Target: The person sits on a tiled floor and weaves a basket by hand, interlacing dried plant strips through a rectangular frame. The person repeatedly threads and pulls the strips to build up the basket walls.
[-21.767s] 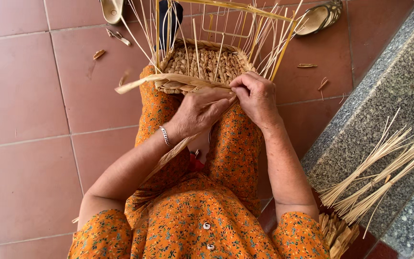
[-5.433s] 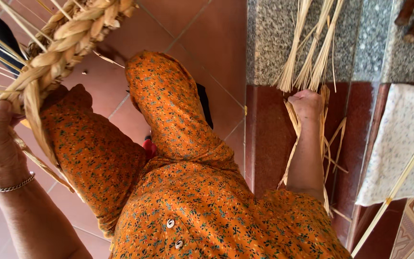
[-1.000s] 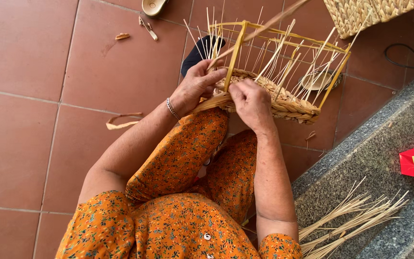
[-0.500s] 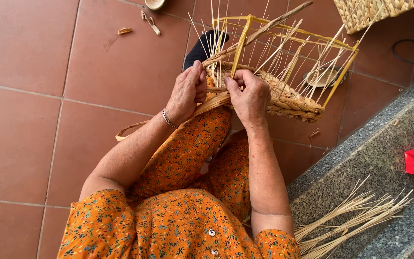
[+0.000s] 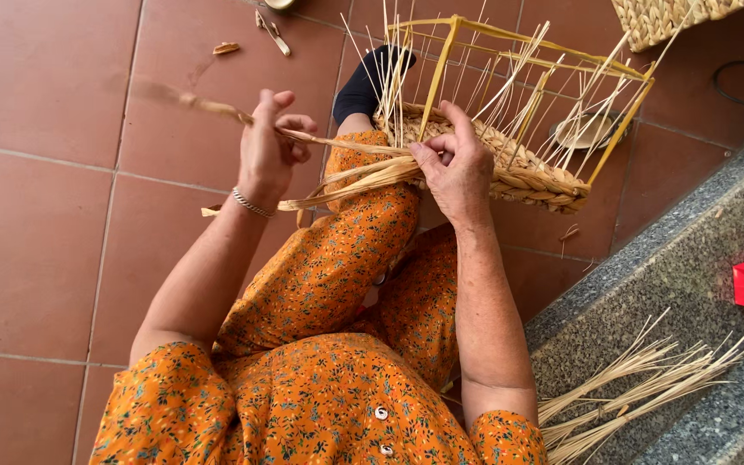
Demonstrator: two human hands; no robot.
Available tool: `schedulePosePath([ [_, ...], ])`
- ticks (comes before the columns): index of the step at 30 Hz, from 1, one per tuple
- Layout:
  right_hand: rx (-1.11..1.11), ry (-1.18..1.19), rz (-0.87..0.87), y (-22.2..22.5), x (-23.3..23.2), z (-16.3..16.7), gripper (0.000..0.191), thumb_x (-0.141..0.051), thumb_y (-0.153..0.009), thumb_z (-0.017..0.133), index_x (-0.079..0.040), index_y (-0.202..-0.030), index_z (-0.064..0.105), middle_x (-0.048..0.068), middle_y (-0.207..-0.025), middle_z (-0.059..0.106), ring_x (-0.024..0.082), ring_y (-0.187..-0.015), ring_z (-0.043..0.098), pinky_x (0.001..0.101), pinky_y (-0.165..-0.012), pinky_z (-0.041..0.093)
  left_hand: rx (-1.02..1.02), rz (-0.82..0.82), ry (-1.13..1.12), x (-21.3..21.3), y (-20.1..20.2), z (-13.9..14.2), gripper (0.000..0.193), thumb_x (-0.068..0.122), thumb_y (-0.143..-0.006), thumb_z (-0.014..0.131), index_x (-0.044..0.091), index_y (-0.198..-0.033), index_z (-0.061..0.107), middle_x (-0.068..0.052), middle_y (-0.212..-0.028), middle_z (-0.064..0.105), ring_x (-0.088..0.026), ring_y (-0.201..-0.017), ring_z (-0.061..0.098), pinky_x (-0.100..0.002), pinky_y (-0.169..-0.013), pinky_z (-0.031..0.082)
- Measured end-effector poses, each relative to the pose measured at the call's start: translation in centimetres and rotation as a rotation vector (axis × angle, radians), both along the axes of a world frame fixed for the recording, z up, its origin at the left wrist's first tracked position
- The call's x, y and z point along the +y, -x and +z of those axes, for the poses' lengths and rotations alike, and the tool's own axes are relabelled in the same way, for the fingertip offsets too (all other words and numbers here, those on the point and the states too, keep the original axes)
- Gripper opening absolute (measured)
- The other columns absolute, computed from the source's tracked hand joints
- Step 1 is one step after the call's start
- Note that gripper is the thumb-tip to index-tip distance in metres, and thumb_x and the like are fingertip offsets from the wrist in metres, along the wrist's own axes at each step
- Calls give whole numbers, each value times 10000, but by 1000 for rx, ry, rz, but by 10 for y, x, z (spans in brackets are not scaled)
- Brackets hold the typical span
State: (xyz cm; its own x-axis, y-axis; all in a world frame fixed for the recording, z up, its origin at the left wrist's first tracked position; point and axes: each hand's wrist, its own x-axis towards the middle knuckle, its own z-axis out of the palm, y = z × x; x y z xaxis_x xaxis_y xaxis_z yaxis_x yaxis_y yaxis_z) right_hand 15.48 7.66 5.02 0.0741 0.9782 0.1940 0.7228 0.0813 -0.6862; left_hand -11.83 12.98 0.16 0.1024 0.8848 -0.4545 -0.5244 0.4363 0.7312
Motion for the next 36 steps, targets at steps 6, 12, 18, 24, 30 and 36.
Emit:
schedulePosePath([
  [6, -24, -7, -11, 8, -6, 1, 495, -155, -929, 833, -33, -1342, 589, 50, -919, 794, 103, -658, 722, 234, -598, 610, 1360, -517, -641, -44, 14, 25, 517, 545, -927, 776, 97, -694, 664, -62, -619, 625, -151, -534, 553, -327, -546, 474],
  [12, -107, -15, -2, 6, -4, -1, 427, -165, -922, 813, -29, -1281, 627, 79, -895, 798, 140, -705, 746, 284, -678, 613, 1259, -257, -1297, -67, -39, 35, 242, 346, -948, 712, 112, -956, 652, -59, -894, 623, -235, -832, 618, -369, -717, 528],
  [18, 195, 64, 79, -8, -6, 2, 273, -128, -1063, 636, -18, -1312, 645, 169, -1117, 754, 163, -946, 758, 294, -767, 669, 1226, -515, -1097, -44, -48, 53, 109, 171, -1016, 672, 74, -1015, 622, -65, -948, 625, -238, -843, 586, -375, -711, 483],
  [24, 197, 195, 48, -7, -3, 11, 231, -162, -1003, 676, -34, -1194, 701, 145, -1000, 782, 155, -825, 761, 292, -694, 656, 1306, -318, -1241, 8, -54, 35, 74, 107, -945, 735, 110, -872, 719, -21, -777, 618, -227, -805, 552, -368, -691, 468],
  [30, 19, 97, -36, 9, -1, 11, 164, -171, -916, 774, -34, -991, 723, 90, -870, 748, 135, -732, 737, 285, -622, 637, 1230, -281, -1142, 25, -79, 16, 133, 164, -857, 811, 126, -970, 752, -31, -909, 651, -221, -895, 564, -372, -784, 478],
  [36, -160, -144, -96, -3, 5, 4, 58, -53, -936, 750, -16, -907, 717, 101, -792, 704, 185, -668, 683, 316, -551, 562, 1256, 20, -1280, 4, -38, 51, 311, 42, -834, 770, 75, -1137, 705, -87, -1184, 616, -293, -1101, 573, -433, -944, 467],
])
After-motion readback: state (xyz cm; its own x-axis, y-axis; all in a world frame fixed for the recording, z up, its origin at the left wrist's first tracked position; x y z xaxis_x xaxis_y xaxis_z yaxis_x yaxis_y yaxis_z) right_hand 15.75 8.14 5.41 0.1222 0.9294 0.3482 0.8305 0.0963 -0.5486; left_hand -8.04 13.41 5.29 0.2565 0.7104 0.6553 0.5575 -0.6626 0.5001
